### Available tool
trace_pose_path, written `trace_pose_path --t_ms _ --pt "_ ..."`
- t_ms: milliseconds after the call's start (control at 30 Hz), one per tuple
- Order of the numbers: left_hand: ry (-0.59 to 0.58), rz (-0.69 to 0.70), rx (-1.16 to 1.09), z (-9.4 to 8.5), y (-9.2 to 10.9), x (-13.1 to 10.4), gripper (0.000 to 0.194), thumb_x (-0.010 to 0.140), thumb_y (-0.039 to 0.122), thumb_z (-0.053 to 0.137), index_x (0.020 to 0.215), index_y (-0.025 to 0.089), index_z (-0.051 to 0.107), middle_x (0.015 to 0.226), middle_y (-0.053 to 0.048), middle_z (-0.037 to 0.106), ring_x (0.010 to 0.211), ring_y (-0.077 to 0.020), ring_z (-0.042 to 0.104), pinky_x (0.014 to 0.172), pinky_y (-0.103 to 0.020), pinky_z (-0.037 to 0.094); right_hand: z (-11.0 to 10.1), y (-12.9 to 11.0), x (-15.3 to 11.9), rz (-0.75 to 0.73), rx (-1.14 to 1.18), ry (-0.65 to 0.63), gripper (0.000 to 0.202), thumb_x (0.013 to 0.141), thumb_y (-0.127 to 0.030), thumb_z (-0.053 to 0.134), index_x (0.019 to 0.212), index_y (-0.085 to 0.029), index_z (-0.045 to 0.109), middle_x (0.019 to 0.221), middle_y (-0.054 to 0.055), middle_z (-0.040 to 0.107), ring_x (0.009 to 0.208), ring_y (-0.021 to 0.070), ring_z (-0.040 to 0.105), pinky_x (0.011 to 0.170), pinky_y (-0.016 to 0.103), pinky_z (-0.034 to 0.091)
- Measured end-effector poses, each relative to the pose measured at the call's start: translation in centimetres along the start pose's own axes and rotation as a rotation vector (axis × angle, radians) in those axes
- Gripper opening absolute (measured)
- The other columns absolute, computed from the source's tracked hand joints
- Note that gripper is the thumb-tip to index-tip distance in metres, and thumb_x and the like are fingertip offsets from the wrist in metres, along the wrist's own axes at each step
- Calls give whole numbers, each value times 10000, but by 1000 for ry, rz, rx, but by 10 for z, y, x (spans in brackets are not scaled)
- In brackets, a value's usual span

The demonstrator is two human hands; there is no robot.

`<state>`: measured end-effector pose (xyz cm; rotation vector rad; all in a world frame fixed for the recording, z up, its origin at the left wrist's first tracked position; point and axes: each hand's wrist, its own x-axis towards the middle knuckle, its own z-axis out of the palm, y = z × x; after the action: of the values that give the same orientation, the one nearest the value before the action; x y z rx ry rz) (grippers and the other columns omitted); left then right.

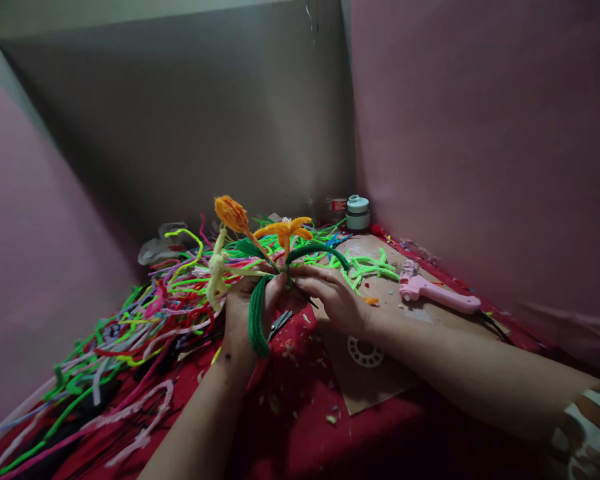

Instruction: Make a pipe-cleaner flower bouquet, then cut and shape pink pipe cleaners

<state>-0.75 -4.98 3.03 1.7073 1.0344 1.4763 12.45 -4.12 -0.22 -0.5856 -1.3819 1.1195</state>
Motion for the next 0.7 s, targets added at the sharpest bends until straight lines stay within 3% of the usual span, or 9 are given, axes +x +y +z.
trace_pose_path --t_ms 200,400,567,700 --pt "-55 -6 0 -9 -6 3 210 741 276 612 575 171 537 501 37 497 491 -100 451 497 -217 373 -3 5 2 -51 -52 -109 139 782 -237 572 811 -224 708 815 -5 656 826 156 577 824 305 435" --pt "-59 -11 41 -9 -4 3 292 711 317 633 509 173 479 470 44 434 466 -88 385 469 -222 331 -1 18 4 -65 53 -160 120 783 -274 603 818 -209 698 740 -8 621 742 138 566 735 274 432" --pt "-140 -31 41 -7 -11 4 183 708 331 646 641 167 604 635 3 587 605 -134 505 579 -242 412 -3 24 4 -10 31 -46 147 753 -309 631 712 -170 656 658 -17 566 650 120 503 642 254 395" --pt "-129 -24 -30 -5 -14 4 130 694 300 652 691 170 636 742 -12 637 722 -167 556 670 -263 441 -3 20 3 -4 25 -77 123 737 -293 627 713 -174 651 680 -17 584 673 126 509 649 258 392"
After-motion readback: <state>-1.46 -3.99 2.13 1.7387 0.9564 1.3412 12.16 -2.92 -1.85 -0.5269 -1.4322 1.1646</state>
